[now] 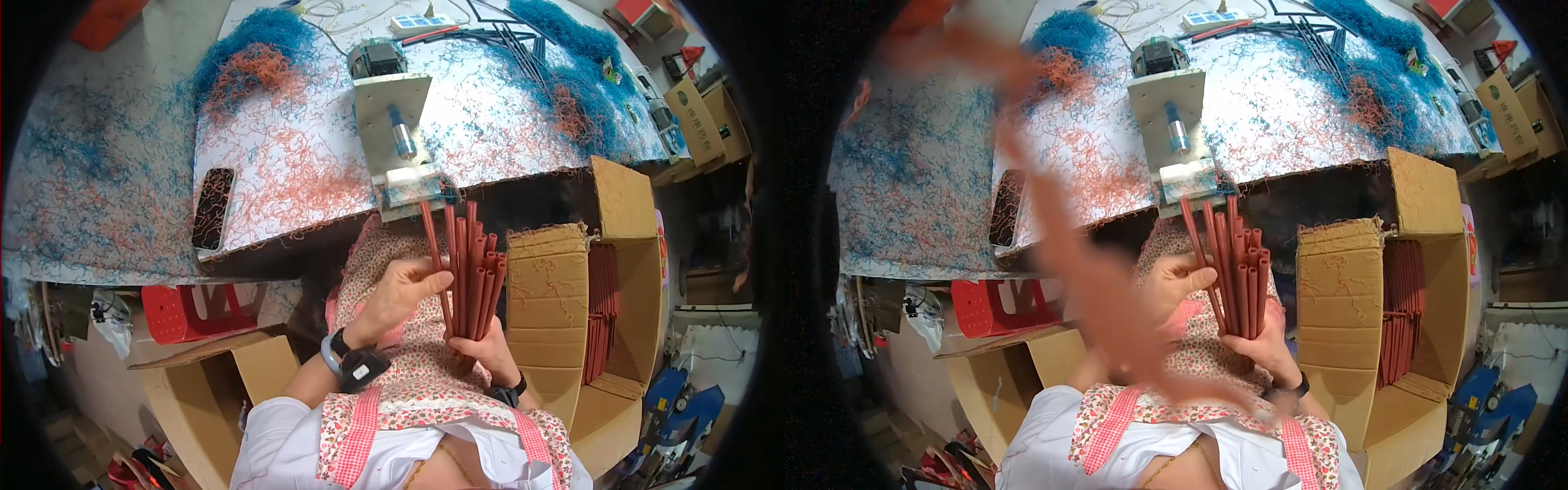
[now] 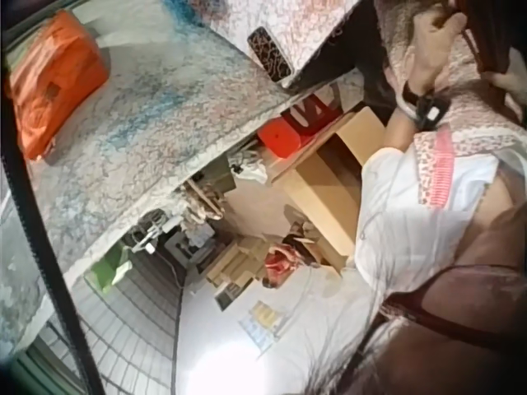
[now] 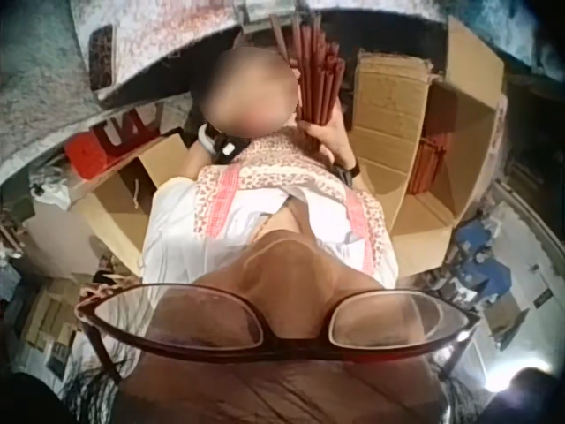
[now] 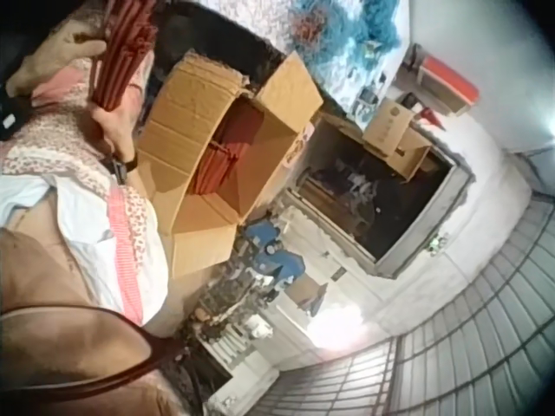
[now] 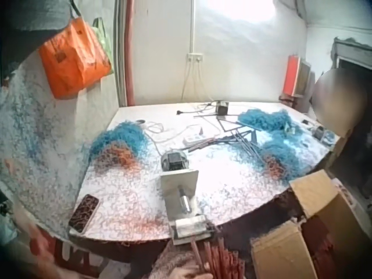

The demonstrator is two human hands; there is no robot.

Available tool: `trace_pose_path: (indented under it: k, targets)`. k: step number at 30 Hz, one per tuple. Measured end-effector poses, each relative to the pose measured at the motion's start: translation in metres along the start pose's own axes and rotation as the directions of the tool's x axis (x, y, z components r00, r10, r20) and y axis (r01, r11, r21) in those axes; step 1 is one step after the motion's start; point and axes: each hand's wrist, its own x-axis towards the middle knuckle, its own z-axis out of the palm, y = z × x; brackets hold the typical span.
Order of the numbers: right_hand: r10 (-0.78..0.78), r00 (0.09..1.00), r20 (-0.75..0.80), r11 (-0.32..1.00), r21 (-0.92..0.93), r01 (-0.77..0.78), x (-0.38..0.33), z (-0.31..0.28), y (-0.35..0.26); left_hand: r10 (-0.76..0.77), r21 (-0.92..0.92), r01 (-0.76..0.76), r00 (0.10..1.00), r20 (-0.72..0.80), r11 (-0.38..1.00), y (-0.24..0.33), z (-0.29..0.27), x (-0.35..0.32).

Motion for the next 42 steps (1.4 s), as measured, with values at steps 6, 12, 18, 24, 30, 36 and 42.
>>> trace_pose_path:
  k: [6, 12, 18, 24, 30, 36, 42]
  targets:
    - [-0.004, 0.998, -0.069, 0.995, 0.095, 0.01, -0.001, 0.01, 0.004, 0.141, 0.097, -0.146, 0.989, 0.048, 0.985, 0.003, 0.014, -0.014]
    - [-0.02, 0.997, -0.08, 0.996, 0.086, 0.027, -0.009, 0.008, 0.004, 0.16, 0.207, -0.179, 0.981, 0.108, 0.962, 0.01, 0.023, -0.018]
    - [-0.116, 0.979, 0.17, 0.993, 0.056, 0.108, 0.013, 0.015, -0.012, 0.175, 0.114, -0.183, 0.982, 0.075, 0.977, 0.018, 0.005, -0.015]
    - [-0.259, 0.868, 0.422, 0.955, -0.023, 0.297, 0.065, 0.083, -0.028, 0.183, 0.127, -0.198, 0.976, 0.122, 0.972, 0.055, -0.017, -0.061]
    - [-0.071, 0.799, 0.597, 0.996, 0.003, 0.087, 0.088, 0.112, 0.079, 0.2, 0.273, -0.146, 0.962, -0.184, 0.951, -0.038, -0.065, -0.094]
    - [-0.062, 0.753, 0.655, 0.992, 0.12, -0.023, 0.09, 0.121, 0.082, 0.3, 0.279, -0.205, 0.883, -0.362, 0.938, -0.052, -0.057, -0.11]
    - [-0.006, 0.785, 0.619, 0.993, 0.099, -0.071, 0.091, 0.122, 0.096, 0.27, 0.301, -0.16, 0.89, -0.368, 0.94, -0.054, -0.059, -0.104]
